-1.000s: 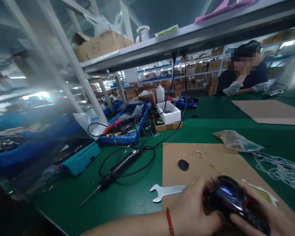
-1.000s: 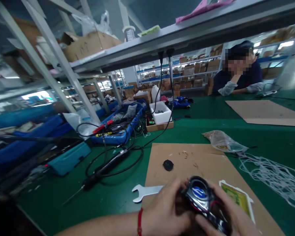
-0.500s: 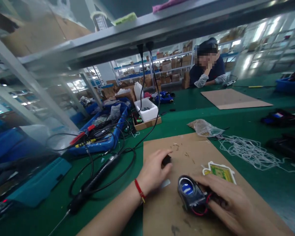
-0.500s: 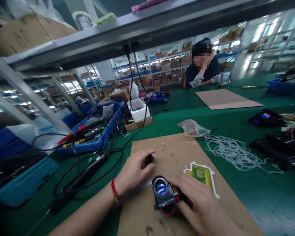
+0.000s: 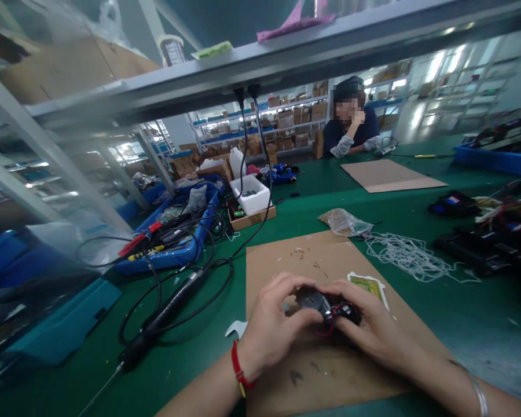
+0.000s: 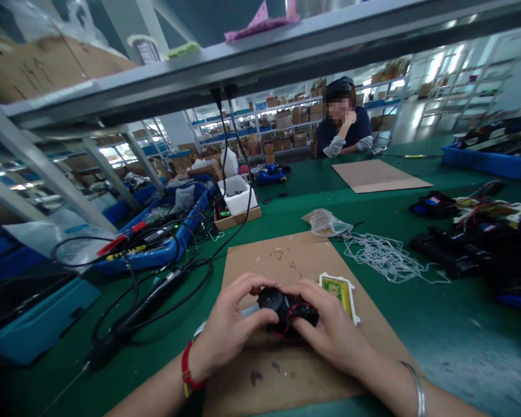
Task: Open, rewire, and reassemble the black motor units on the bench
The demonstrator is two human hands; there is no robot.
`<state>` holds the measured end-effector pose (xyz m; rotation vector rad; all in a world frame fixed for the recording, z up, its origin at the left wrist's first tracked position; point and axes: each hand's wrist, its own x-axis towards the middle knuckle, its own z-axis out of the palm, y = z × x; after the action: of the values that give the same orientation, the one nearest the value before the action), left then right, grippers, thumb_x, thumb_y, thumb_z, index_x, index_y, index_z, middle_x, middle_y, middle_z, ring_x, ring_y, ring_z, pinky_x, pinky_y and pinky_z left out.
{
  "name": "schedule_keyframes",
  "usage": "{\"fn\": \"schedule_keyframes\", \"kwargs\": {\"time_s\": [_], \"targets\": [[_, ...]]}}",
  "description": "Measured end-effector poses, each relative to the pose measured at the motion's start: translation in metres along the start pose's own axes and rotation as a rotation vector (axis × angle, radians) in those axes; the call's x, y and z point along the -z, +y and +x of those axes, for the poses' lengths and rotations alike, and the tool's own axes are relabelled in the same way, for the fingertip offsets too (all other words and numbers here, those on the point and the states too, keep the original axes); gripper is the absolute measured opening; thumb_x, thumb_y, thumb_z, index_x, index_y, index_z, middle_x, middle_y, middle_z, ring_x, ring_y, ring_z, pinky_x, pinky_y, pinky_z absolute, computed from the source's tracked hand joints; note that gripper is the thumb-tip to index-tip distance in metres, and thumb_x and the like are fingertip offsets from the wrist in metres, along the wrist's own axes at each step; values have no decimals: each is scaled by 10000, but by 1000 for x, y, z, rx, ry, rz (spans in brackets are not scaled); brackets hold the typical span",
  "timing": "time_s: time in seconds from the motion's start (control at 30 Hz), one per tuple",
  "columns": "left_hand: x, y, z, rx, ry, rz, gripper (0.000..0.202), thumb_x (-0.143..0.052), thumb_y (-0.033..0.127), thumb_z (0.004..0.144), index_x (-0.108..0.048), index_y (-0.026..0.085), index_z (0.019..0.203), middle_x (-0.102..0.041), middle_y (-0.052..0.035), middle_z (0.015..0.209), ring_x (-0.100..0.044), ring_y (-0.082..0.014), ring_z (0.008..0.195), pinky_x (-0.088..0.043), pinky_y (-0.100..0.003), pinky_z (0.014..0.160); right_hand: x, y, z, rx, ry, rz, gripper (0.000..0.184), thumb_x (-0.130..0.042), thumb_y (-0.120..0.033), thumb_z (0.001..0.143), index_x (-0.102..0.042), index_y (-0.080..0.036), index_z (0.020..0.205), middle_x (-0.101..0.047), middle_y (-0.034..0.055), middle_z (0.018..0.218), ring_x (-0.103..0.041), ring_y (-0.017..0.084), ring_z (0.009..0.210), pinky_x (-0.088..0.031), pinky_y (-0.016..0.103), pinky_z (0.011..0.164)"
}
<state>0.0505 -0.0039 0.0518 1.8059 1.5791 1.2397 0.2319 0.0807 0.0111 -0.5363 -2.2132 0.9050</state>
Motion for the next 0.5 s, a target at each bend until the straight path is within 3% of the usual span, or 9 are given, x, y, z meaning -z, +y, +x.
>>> {"fn": "schedule_keyframes", "kwargs": {"time_s": [0.1, 0.3, 0.5], "targets": [[3, -3, -3, -39, -19, -36, 308, -715, 119, 768, -651, 246, 1041, -661, -6, 1069, -585, -178, 1021, -443, -296, 922, -1, -3, 0, -20, -10, 52, 447, -510, -91, 731, -591, -190, 1158, -676, 88, 999, -631, 230, 912, -512, 376, 800], [5, -7, -10, -47, -9, 50, 292, -671, 150, 808, -633, 257, 1076, -651, -24, 1139, -564, -196, 1097, -429, -343, 976, -2, -3, 0, -47, 3, 99, 471, -526, -88, 730, -599, -199, 1182, -685, 80, 1028, -631, 225, 955, -501, 381, 845], [18, -4, -6, -123, -287, 93, 363, -471, 51, 879, -617, 289, 1110, -608, 6, 1255, -503, -158, 1221, -353, -367, 1088, -1, -6, 4, -68, -32, 160, 444, -540, -95, 727, -634, -206, 1147, -701, 72, 1012, -638, 220, 955, -492, 385, 861]]}}
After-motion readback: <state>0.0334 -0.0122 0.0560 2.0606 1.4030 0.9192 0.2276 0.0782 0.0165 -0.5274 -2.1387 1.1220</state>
